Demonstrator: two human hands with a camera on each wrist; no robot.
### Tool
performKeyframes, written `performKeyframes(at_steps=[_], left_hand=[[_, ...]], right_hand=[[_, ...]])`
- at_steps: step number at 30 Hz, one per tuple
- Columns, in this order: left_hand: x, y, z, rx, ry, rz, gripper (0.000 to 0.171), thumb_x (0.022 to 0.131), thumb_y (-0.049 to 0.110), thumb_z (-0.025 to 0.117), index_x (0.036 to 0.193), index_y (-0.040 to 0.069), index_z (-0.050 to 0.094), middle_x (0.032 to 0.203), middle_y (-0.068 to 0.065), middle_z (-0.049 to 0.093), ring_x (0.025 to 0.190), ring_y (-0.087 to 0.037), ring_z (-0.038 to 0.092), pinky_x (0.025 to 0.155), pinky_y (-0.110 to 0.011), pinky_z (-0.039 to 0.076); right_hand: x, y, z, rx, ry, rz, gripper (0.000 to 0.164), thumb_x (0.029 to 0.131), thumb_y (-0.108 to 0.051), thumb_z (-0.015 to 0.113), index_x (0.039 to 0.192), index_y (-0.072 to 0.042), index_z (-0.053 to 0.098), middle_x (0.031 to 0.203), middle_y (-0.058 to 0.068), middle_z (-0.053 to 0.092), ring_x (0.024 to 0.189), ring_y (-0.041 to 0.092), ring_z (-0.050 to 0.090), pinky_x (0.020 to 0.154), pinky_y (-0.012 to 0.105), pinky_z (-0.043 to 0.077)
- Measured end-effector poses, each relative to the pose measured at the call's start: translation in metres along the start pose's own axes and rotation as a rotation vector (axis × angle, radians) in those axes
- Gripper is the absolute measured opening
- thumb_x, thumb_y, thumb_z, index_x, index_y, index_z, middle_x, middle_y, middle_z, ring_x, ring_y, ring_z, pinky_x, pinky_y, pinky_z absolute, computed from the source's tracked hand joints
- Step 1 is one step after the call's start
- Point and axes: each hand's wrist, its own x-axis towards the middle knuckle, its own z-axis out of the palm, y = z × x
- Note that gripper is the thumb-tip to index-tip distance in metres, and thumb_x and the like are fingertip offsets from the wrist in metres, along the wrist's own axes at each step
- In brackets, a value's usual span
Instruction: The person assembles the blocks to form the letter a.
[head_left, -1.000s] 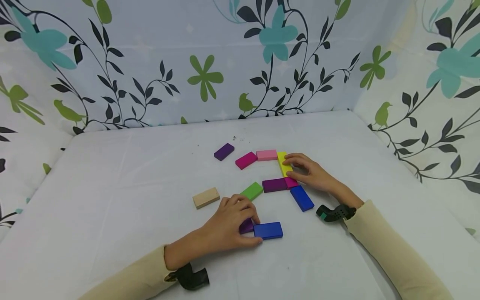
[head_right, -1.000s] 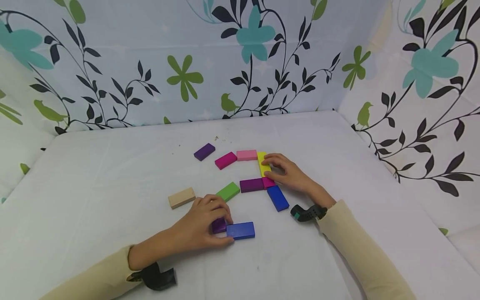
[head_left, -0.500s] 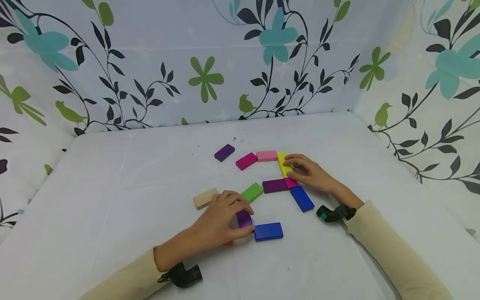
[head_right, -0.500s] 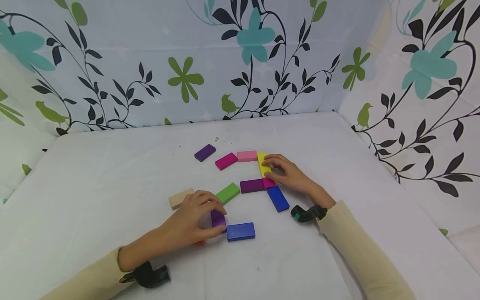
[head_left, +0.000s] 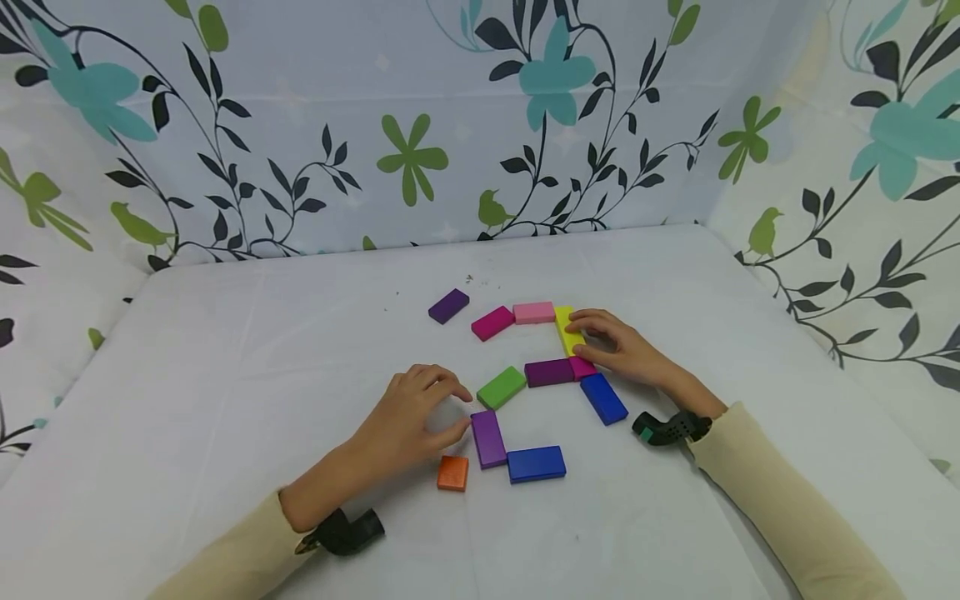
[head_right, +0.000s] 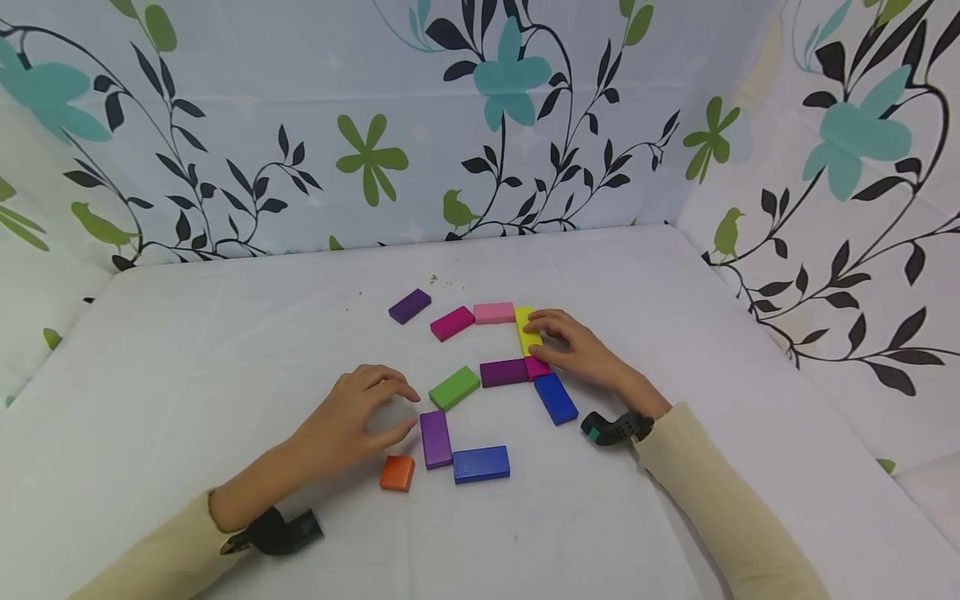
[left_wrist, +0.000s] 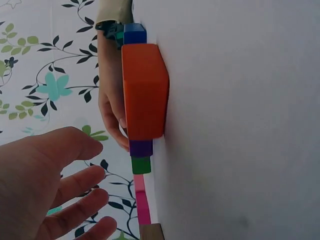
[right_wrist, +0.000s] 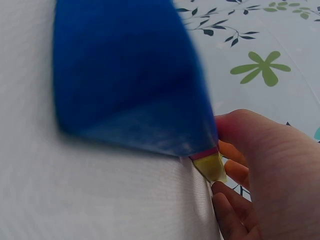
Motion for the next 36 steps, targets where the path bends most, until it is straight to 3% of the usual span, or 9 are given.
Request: performKeyframes(at_steps=[9,15,24,31,36], left_hand=[[0.002,-0.019,-0.005,0.034,0.01,-0.038,0.022,0.083,0.019,0.075,0.102,0.011,0.069,0.107,-0.004,0.061,0.106,-0.027,0.053,0.093,-0.045,0.042],[0.001,-0.032,-0.011,0.014,-0.004,-0.073,0.036,0.082,0.021,0.076,0.114,0.007,0.064,0.11,-0.009,0.059,0.102,-0.027,0.05,0.088,-0.043,0.043],[-0.001,-0.05,-0.017,0.005,-0.171,-0.106,0.056,0.08,0.03,0.079,0.128,0.012,0.056,0.114,-0.006,0.056,0.097,-0.021,0.052,0.083,-0.04,0.045],[-0.002,-0.064,-0.026,-0.166,-0.301,-0.116,0.057,0.084,0.028,0.076,0.134,0.014,0.053,0.118,-0.004,0.053,0.106,-0.021,0.048,0.085,-0.037,0.047],[-0.003,-0.072,-0.028,-0.248,-0.32,-0.08,0.056,0.084,0.021,0.075,0.135,0.012,0.054,0.113,-0.004,0.054,0.104,-0.019,0.049,0.085,-0.034,0.047]], right_hand=[[0.002,-0.001,-0.001,-0.009,0.003,0.0,0.034,0.094,-0.006,0.062,0.128,-0.001,0.058,0.144,0.017,0.043,0.136,0.035,0.038,0.11,0.046,0.032],[0.003,-0.004,-0.001,-0.005,0.0,0.001,0.035,0.094,-0.006,0.063,0.128,0.0,0.057,0.144,0.018,0.043,0.136,0.035,0.038,0.11,0.046,0.032],[0.002,-0.003,-0.001,-0.005,0.004,-0.003,0.035,0.094,-0.005,0.063,0.127,0.001,0.058,0.143,0.019,0.043,0.136,0.036,0.038,0.109,0.045,0.033],[0.001,-0.001,0.0,-0.006,0.001,0.004,0.035,0.094,-0.007,0.063,0.128,0.0,0.057,0.144,0.018,0.043,0.136,0.035,0.038,0.11,0.047,0.032],[0.001,0.001,0.0,-0.01,0.001,0.0,0.034,0.094,-0.006,0.062,0.127,0.0,0.058,0.143,0.018,0.043,0.136,0.035,0.039,0.11,0.047,0.032]])
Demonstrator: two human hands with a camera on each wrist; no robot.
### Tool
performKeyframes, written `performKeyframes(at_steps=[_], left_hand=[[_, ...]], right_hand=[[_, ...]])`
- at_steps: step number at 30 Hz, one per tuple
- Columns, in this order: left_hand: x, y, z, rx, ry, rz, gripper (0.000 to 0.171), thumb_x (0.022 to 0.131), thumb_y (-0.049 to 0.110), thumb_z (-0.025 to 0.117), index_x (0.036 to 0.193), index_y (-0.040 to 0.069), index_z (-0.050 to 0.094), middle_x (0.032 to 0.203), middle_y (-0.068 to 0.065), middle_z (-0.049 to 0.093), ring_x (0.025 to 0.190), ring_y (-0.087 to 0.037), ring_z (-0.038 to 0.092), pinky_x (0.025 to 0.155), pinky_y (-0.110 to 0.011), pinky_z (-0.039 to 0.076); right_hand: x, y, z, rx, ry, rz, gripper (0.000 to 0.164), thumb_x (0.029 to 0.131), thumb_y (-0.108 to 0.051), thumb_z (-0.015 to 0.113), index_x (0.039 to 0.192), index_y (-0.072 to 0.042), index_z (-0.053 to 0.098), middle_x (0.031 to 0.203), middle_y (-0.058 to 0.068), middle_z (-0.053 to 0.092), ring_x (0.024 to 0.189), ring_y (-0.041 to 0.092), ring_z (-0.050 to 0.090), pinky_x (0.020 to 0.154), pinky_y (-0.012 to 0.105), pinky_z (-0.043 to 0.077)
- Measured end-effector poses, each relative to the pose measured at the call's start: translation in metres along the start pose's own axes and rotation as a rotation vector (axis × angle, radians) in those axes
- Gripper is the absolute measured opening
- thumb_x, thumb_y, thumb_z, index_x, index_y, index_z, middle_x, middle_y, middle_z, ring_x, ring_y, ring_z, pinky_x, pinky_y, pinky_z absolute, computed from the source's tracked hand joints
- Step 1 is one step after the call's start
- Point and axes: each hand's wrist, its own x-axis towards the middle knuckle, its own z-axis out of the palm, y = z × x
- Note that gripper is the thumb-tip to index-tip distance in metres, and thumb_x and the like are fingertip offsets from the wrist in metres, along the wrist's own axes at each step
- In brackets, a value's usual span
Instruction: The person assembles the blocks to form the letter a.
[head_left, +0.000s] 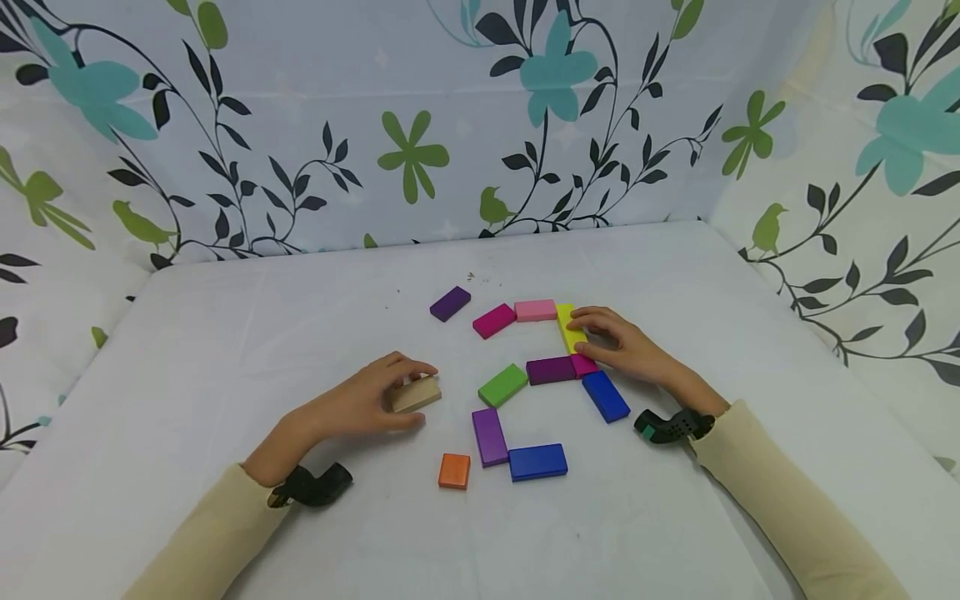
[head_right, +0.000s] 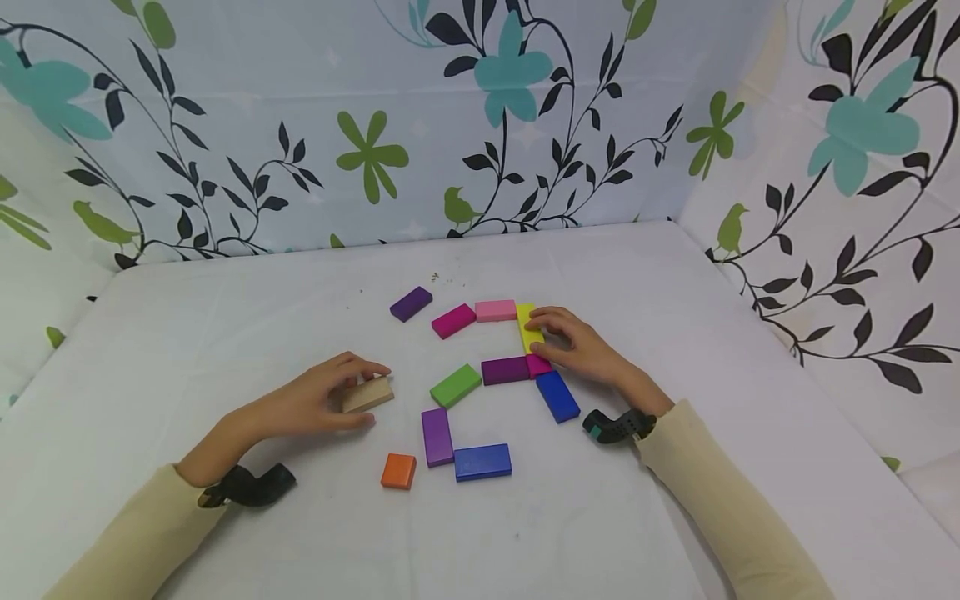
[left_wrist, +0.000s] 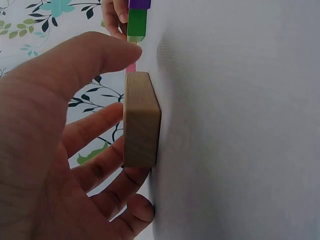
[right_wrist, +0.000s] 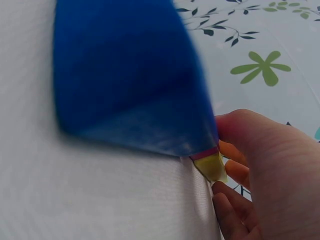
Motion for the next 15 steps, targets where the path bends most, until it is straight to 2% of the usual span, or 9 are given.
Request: performKeyframes(at_steps=[7,15], left_hand=[[-0.0002,-0.0064,-0.003,-0.037,0.008,0.058,0.05,0.086,0.009,0.071,0.133,0.007,0.055,0.106,-0.004,0.056,0.095,-0.017,0.052,0.082,-0.031,0.048],[0.0005,-0.006,-0.0031,-0.049,0.016,0.044,0.048,0.084,0.008,0.072,0.129,0.005,0.057,0.103,-0.003,0.057,0.091,-0.016,0.052,0.078,-0.029,0.048]], right_hand=[[-0.0008,0.0011,-0.0003,-0.006,0.001,-0.005,0.034,0.094,-0.005,0.062,0.128,0.0,0.058,0.143,0.018,0.043,0.136,0.035,0.039,0.11,0.048,0.032],[-0.0006,-0.0003,-0.0003,-0.008,-0.002,-0.006,0.034,0.095,-0.006,0.061,0.128,0.0,0.058,0.143,0.018,0.043,0.136,0.036,0.038,0.11,0.049,0.031]])
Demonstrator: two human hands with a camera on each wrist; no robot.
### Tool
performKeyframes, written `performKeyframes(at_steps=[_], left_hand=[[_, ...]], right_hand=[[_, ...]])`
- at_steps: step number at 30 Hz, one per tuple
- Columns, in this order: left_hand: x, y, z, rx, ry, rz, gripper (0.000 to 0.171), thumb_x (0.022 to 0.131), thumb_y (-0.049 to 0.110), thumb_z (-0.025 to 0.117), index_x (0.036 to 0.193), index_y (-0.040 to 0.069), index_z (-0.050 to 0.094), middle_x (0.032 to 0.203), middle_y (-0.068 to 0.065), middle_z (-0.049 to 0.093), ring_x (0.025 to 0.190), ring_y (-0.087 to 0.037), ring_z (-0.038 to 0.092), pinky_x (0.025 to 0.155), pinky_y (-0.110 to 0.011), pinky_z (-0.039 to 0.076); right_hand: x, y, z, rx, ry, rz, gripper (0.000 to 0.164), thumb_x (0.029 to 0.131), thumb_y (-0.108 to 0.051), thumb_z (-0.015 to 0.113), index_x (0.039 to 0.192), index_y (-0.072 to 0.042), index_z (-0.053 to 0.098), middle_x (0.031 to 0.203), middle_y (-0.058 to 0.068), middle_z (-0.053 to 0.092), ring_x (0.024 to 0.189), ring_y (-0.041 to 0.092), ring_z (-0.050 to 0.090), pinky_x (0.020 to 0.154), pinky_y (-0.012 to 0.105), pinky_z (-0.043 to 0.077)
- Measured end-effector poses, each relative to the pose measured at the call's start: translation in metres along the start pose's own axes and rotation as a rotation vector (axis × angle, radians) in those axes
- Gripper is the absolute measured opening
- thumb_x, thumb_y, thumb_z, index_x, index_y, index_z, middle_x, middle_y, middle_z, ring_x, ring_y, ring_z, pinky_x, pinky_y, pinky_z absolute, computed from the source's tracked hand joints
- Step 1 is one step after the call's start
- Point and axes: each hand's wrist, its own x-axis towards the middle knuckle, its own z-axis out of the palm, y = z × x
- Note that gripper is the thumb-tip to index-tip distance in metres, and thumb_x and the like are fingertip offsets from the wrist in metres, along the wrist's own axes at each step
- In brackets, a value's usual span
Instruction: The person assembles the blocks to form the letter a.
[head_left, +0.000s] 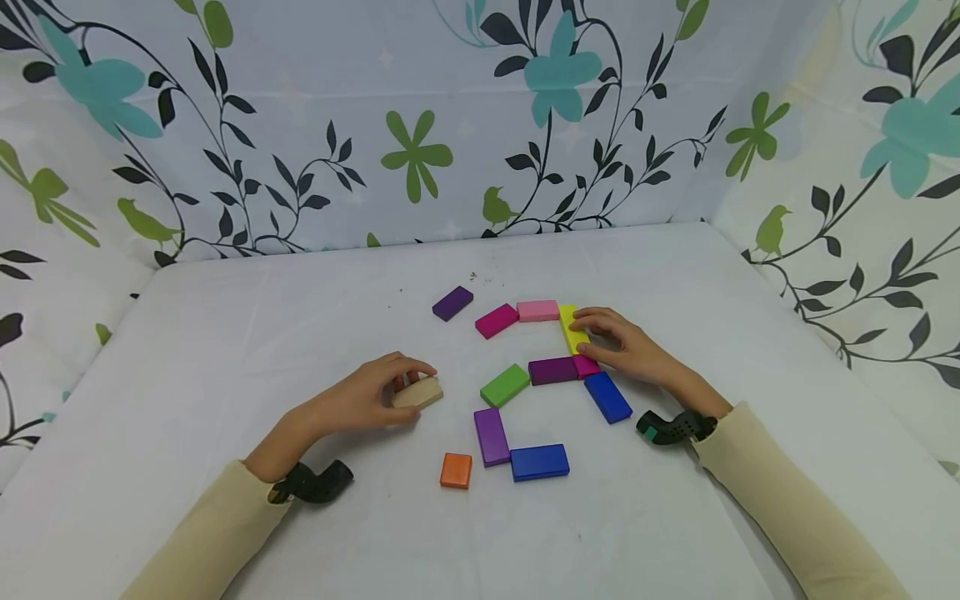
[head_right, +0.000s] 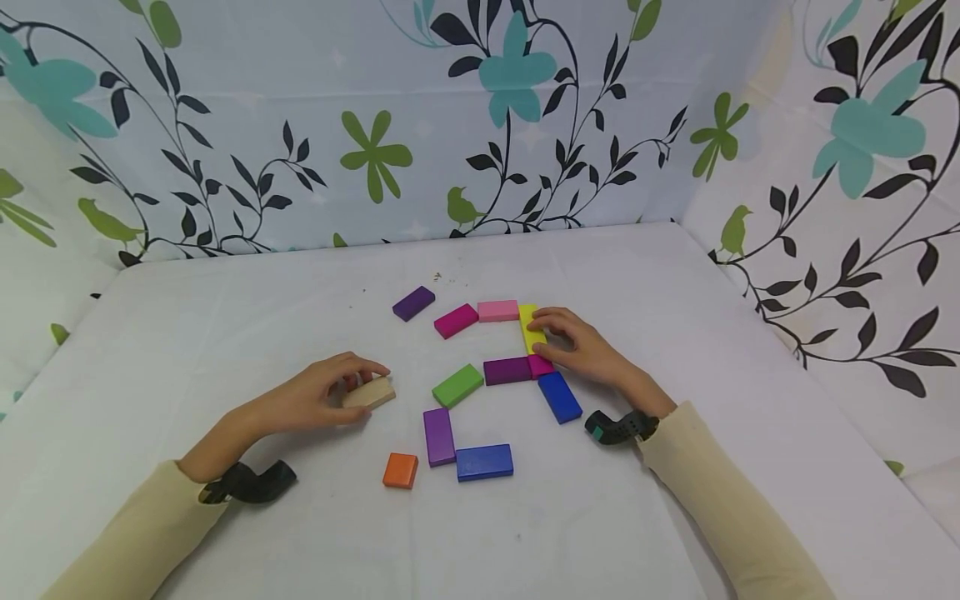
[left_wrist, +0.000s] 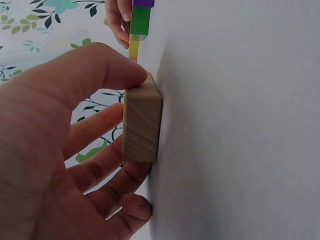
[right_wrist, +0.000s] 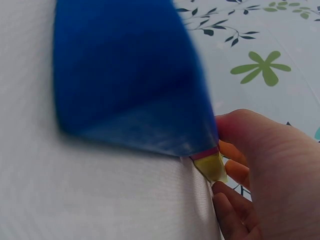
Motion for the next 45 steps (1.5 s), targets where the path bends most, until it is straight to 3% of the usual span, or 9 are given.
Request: performKeyframes(at_steps=[17,28,37,45], left_hand=[[0.003,0.007,0.005,-0.015,-0.012,0.029,0.047,0.082,0.01,0.073,0.126,0.005,0.058,0.101,-0.003,0.058,0.09,-0.017,0.053,0.075,-0.029,0.047],[0.005,0.015,0.006,0.04,0.022,0.019,0.049,0.082,0.009,0.071,0.128,0.004,0.057,0.105,-0.005,0.058,0.089,-0.016,0.052,0.074,-0.029,0.048],[0.01,0.03,0.006,0.012,0.058,0.024,0.05,0.081,0.008,0.071,0.128,0.005,0.058,0.105,-0.004,0.058,0.088,-0.015,0.053,0.07,-0.028,0.047],[0.012,0.039,0.011,-0.002,0.045,0.026,0.051,0.081,0.01,0.072,0.13,0.006,0.056,0.106,-0.004,0.058,0.089,-0.015,0.053,0.069,-0.025,0.048]], right_hand=[[-0.003,0.002,0.001,0.005,0.001,0.003,0.033,0.095,-0.005,0.062,0.127,0.0,0.058,0.143,0.018,0.043,0.136,0.036,0.038,0.11,0.048,0.031],[0.001,0.0,0.0,0.005,-0.005,0.005,0.034,0.095,-0.006,0.062,0.128,-0.001,0.058,0.144,0.017,0.043,0.136,0.034,0.038,0.11,0.045,0.031],[0.003,-0.001,-0.003,0.005,0.002,0.007,0.034,0.095,-0.006,0.062,0.128,0.0,0.058,0.144,0.017,0.043,0.137,0.034,0.037,0.11,0.045,0.031],[0.001,0.0,-0.001,0.01,-0.001,0.007,0.034,0.094,-0.005,0.062,0.128,0.0,0.058,0.144,0.017,0.043,0.137,0.034,0.038,0.109,0.042,0.032]])
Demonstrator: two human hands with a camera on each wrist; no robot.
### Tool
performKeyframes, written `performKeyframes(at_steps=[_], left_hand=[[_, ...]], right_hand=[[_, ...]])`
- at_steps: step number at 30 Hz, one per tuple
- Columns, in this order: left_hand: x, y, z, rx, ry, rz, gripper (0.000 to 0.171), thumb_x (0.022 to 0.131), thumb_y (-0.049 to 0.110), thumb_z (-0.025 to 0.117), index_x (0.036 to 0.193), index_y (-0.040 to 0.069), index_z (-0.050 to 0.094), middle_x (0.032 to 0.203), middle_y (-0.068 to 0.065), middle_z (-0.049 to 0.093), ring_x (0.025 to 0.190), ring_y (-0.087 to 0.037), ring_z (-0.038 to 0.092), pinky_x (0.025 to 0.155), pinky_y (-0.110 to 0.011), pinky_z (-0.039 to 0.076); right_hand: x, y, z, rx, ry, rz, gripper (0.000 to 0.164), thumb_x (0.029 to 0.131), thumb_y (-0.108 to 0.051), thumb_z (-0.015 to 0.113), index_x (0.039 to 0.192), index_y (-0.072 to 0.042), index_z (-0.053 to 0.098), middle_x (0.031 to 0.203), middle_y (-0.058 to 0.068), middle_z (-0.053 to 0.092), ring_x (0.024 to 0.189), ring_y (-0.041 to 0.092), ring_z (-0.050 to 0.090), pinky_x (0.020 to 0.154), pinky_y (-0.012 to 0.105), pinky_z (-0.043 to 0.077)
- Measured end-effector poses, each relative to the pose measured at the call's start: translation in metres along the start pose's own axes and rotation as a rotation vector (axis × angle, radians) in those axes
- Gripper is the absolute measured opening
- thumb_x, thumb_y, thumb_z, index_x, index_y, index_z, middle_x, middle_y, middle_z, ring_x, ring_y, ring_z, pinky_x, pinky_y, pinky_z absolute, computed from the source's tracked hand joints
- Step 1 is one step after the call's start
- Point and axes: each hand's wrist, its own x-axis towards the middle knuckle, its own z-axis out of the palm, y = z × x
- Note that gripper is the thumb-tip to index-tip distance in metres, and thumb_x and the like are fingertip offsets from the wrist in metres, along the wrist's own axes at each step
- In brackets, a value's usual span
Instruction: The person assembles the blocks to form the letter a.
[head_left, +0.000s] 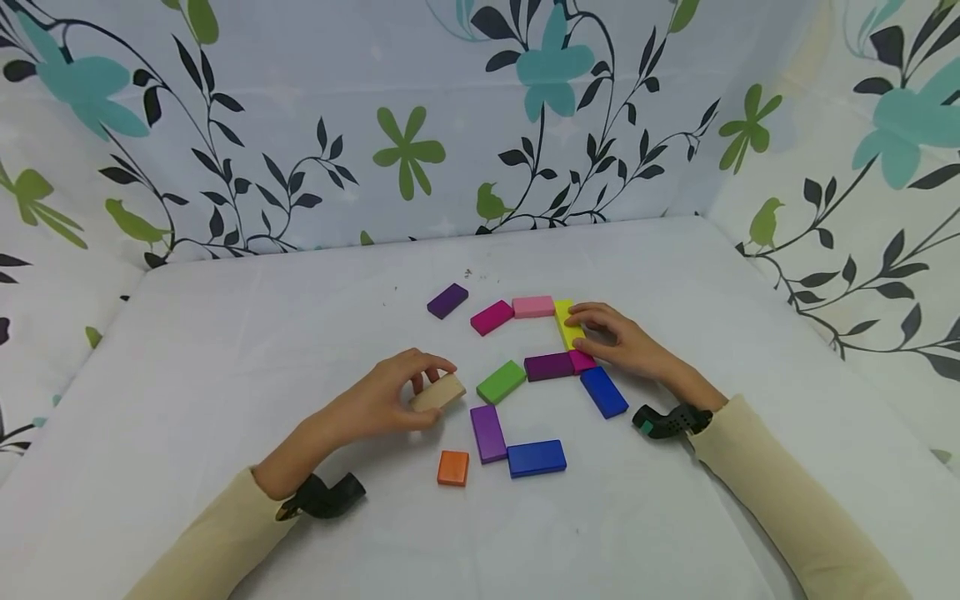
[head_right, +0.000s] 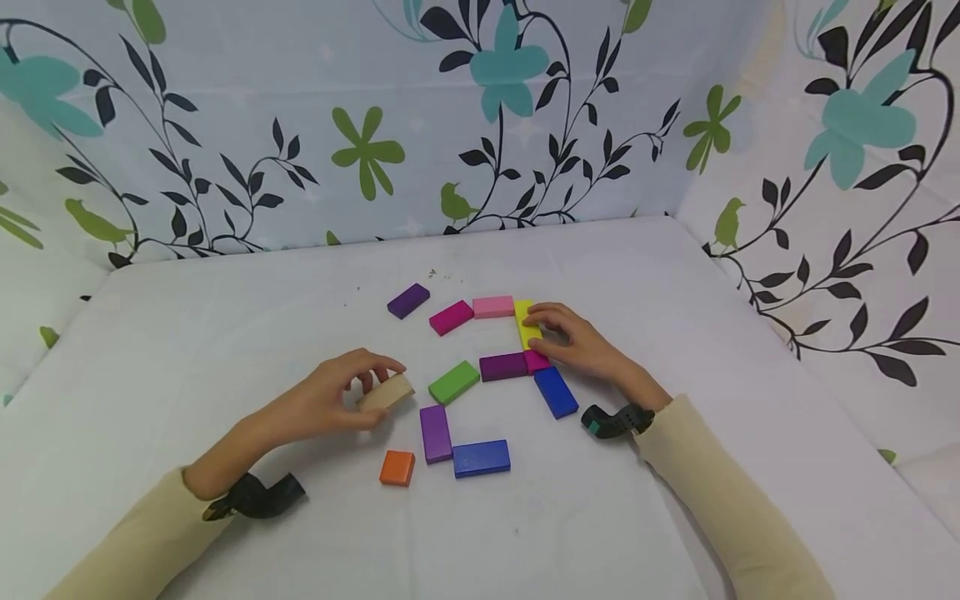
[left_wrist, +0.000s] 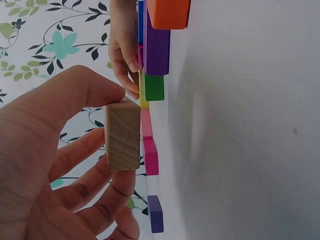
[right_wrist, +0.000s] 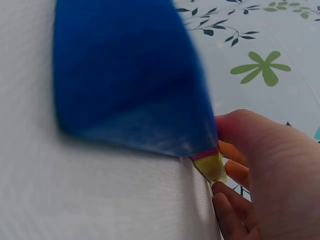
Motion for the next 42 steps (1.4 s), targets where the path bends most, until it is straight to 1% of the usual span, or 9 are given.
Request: performKeyframes(at_steps=[8,17,23,29,37,40,42], left_hand=[[0.007,0.006,0.005,-0.013,-0.018,0.022,0.052,0.081,0.012,0.073,0.13,0.006,0.056,0.107,-0.003,0.058,0.09,-0.014,0.053,0.071,-0.028,0.05],[0.017,0.017,0.009,-0.015,-0.019,0.069,0.052,0.081,0.011,0.073,0.129,0.006,0.056,0.106,-0.002,0.058,0.09,-0.013,0.054,0.071,-0.03,0.05],[0.027,0.025,0.012,-0.023,-0.012,0.082,0.049,0.082,0.014,0.073,0.129,0.008,0.057,0.106,-0.002,0.059,0.091,-0.013,0.054,0.069,-0.028,0.049],[0.035,0.035,0.015,-0.037,-0.038,0.083,0.049,0.083,0.016,0.071,0.129,0.009,0.057,0.107,-0.002,0.059,0.092,-0.013,0.054,0.072,-0.027,0.05],[0.047,0.047,0.023,-0.043,-0.073,0.081,0.05,0.082,0.018,0.071,0.13,0.011,0.056,0.107,-0.002,0.058,0.093,-0.013,0.054,0.073,-0.03,0.052],[0.05,0.051,0.025,-0.046,-0.083,0.09,0.05,0.083,0.018,0.07,0.13,0.01,0.056,0.106,-0.002,0.058,0.093,-0.013,0.053,0.074,-0.03,0.052],[0.052,0.053,0.027,-0.045,-0.085,0.098,0.05,0.083,0.018,0.071,0.13,0.008,0.055,0.106,-0.002,0.058,0.092,-0.013,0.053,0.075,-0.032,0.053]], right_hand=[[0.0,-0.001,0.003,0.018,-0.011,-0.002,0.035,0.094,-0.006,0.062,0.128,0.001,0.057,0.145,0.018,0.042,0.137,0.035,0.037,0.11,0.046,0.032],[0.0,0.0,0.002,0.015,-0.004,-0.006,0.035,0.094,-0.005,0.063,0.128,0.001,0.057,0.144,0.018,0.042,0.137,0.035,0.037,0.11,0.044,0.033],[-0.001,0.0,0.002,0.009,-0.004,-0.006,0.035,0.094,-0.006,0.063,0.128,0.0,0.057,0.144,0.018,0.042,0.137,0.034,0.037,0.11,0.045,0.033],[-0.001,0.001,0.0,0.004,0.001,-0.006,0.035,0.094,-0.006,0.063,0.128,0.0,0.057,0.144,0.017,0.042,0.137,0.034,0.038,0.11,0.045,0.033],[0.0,0.001,0.0,-0.006,-0.001,0.005,0.035,0.094,-0.007,0.063,0.128,-0.001,0.057,0.144,0.017,0.043,0.137,0.034,0.038,0.11,0.046,0.032],[0.0,0.001,0.0,-0.01,0.0,0.01,0.035,0.094,-0.008,0.063,0.128,-0.001,0.058,0.144,0.016,0.043,0.137,0.034,0.038,0.111,0.047,0.032],[0.0,0.0,0.0,-0.013,0.0,0.012,0.035,0.094,-0.008,0.063,0.128,-0.001,0.058,0.144,0.017,0.043,0.137,0.034,0.038,0.11,0.048,0.032]])
